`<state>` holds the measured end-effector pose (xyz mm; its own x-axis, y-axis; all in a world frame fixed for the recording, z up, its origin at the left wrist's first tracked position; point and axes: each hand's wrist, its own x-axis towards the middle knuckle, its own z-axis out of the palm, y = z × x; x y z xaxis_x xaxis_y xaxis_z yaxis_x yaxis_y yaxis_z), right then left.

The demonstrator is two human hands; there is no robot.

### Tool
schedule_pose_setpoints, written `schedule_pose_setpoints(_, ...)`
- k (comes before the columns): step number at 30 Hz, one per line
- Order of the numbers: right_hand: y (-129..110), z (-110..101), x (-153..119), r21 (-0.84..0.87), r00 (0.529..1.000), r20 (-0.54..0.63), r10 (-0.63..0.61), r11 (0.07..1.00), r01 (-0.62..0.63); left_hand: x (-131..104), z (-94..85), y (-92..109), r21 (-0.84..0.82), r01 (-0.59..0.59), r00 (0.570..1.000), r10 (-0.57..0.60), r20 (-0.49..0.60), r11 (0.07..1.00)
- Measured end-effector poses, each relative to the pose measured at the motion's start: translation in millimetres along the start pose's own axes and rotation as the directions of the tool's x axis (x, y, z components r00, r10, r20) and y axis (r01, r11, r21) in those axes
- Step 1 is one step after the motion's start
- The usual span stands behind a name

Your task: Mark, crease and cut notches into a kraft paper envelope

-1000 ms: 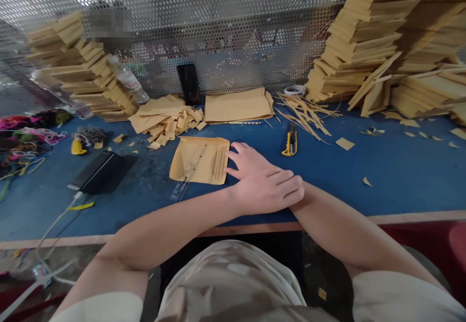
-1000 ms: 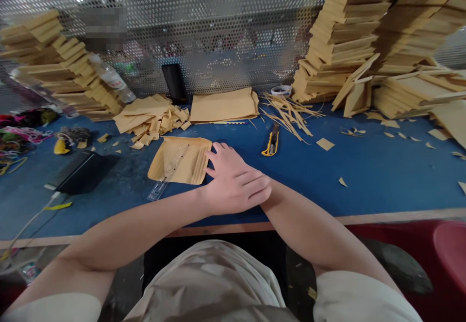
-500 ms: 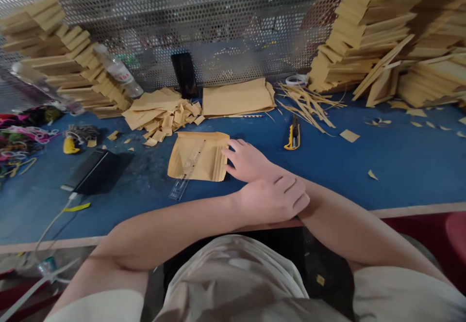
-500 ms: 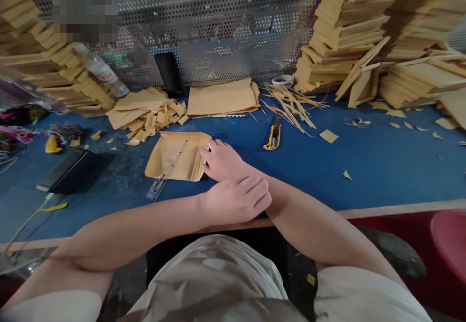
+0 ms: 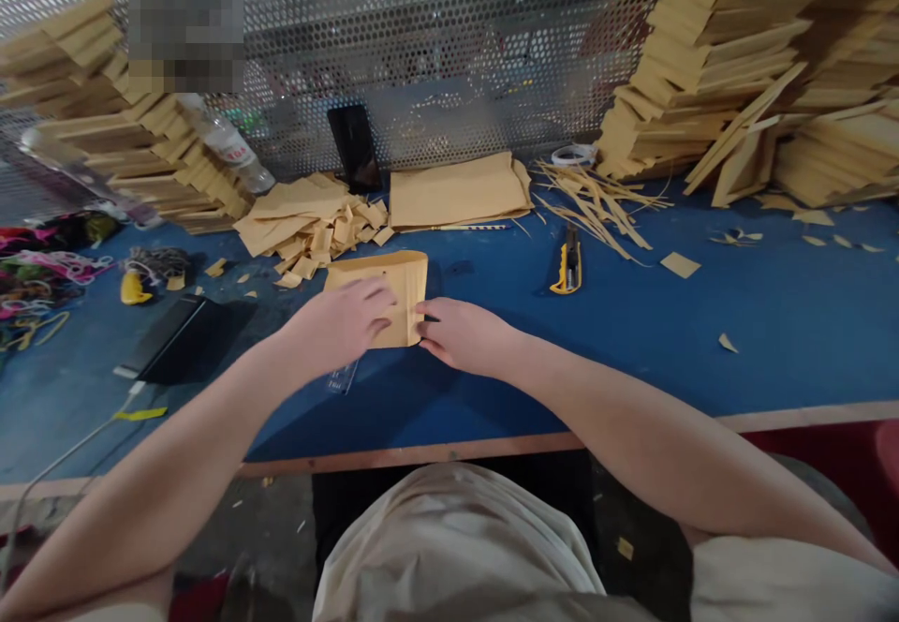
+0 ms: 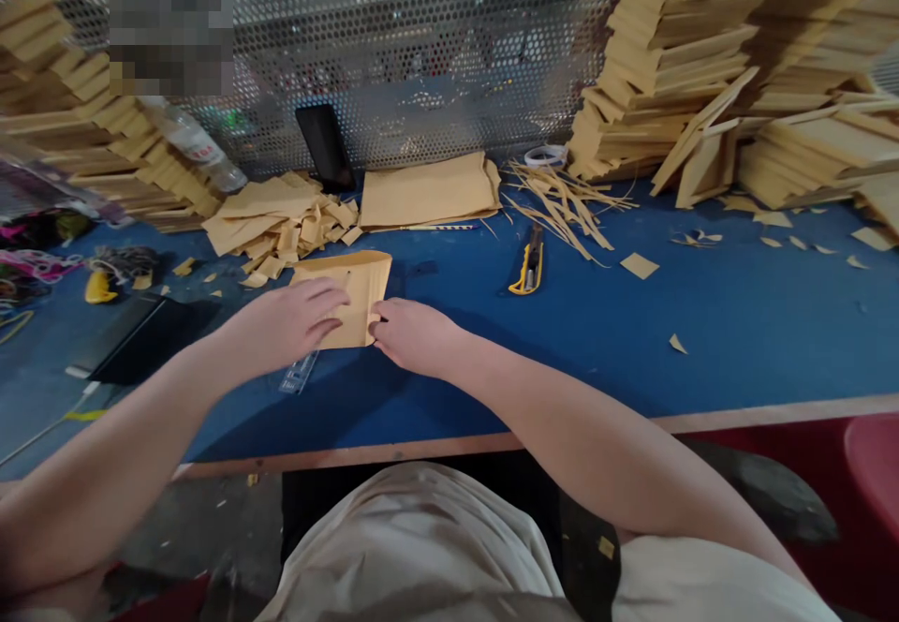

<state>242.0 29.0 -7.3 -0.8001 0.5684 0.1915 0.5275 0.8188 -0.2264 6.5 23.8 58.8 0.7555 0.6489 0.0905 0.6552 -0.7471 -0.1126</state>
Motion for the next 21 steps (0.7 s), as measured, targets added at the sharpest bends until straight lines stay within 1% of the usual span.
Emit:
schedule_pose_setpoints(2, 3, -2, 1, -0.002, 0.999, 0.004, 0.045, 0.999, -0.045, -7, 13.0, -20, -0.036, 0.045, 0.996, -0.042, 0.084, 0.998)
schedule_pose_setpoints(4, 6, -5, 2, 0.005, 0.997, 0.015, 0.08, 0.997, -0.08, -12, 25.7, -29, -0.06, 0.088, 0.986, -0.078, 0.149, 0.994)
schedule_pose_setpoints(6, 6, -9, 3, 0.014, 0.994, 0.032, 0.108, 0.994, -0.109, -12, 36.2, -29, -0.089, 0.114, 0.977, -0.095, 0.191, 0.989)
schedule_pose_setpoints(8, 7, -17, 1, 0.013, 0.986, 0.043, 0.158, 0.987, -0.159, -10, 44.0, -24, -0.121, 0.13, 0.973, -0.103, 0.208, 0.984)
schedule_pose_setpoints(9, 8, -23, -1, 0.001, 0.977, 0.039, 0.209, 0.978, -0.21, -9, 47.0, -22, -0.135, 0.137, 0.972, -0.107, 0.207, 0.981)
schedule_pose_setpoints(10, 11, -31, -4, -0.021, 0.958, 0.027, 0.285, 0.958, -0.285, -7, 49.4, -19, -0.147, 0.144, 0.973, -0.112, 0.202, 0.979)
schedule_pose_setpoints(11, 17, -39, -8, -0.052, 0.923, 0.002, 0.385, 0.922, -0.384, -6, 51.4, -16, -0.158, 0.149, 0.974, -0.118, 0.194, 0.976)
schedule_pose_setpoints(12, 24, -47, -13, -0.09, 0.862, -0.038, 0.505, 0.858, -0.507, -5, 53.0, -13, -0.167, 0.153, 0.975, -0.122, 0.184, 0.974)
schedule_pose_setpoints(13, 33, -55, -19, -0.125, 0.775, -0.081, 0.626, 0.765, -0.631, -4, 54.2, -11, -0.177, 0.152, 0.977, -0.122, 0.174, 0.972)
schedule_pose_setpoints(14, 45, -62, -25, -0.154, 0.673, -0.123, 0.729, 0.656, -0.739, -3, 55.1, -10, -0.188, 0.147, 0.98, -0.116, 0.164, 0.971)
schedule_pose_setpoints(16, 70, -73, -37, -0.184, 0.489, -0.148, 0.86, 0.462, -0.868, -2, 56.3, -9, -0.213, 0.119, 0.985, -0.087, 0.152, 0.97)
schedule_pose_setpoints(17, 82, -76, -42, -0.188, 0.412, -0.151, 0.899, 0.383, -0.905, -1, 56.8, -10, -0.226, 0.1, 0.987, -0.067, 0.149, 0.969)
schedule_pose_setpoints(18, 94, -76, -46, -0.188, 0.351, -0.148, 0.925, 0.322, -0.928, 0, 57.5, -11, -0.237, 0.084, 0.988, -0.05, 0.146, 0.968)
schedule_pose_setpoints(19, 104, -76, -49, -0.182, 0.301, -0.14, 0.943, 0.275, -0.944, 1, 58.4, -12, -0.246, 0.073, 0.989, -0.038, 0.144, 0.967)
schedule_pose_setpoints(20, 113, -74, -52, -0.172, 0.265, -0.127, 0.956, 0.241, -0.955, 2, 59.5, -12, -0.251, 0.07, 0.989, -0.035, 0.142, 0.965)
schedule_pose_setpoints(21, 120, -71, -54, -0.159, 0.24, -0.111, 0.964, 0.221, -0.962, 2, 60.8, -13, -0.252, 0.078, 0.99, -0.044, 0.137, 0.965)
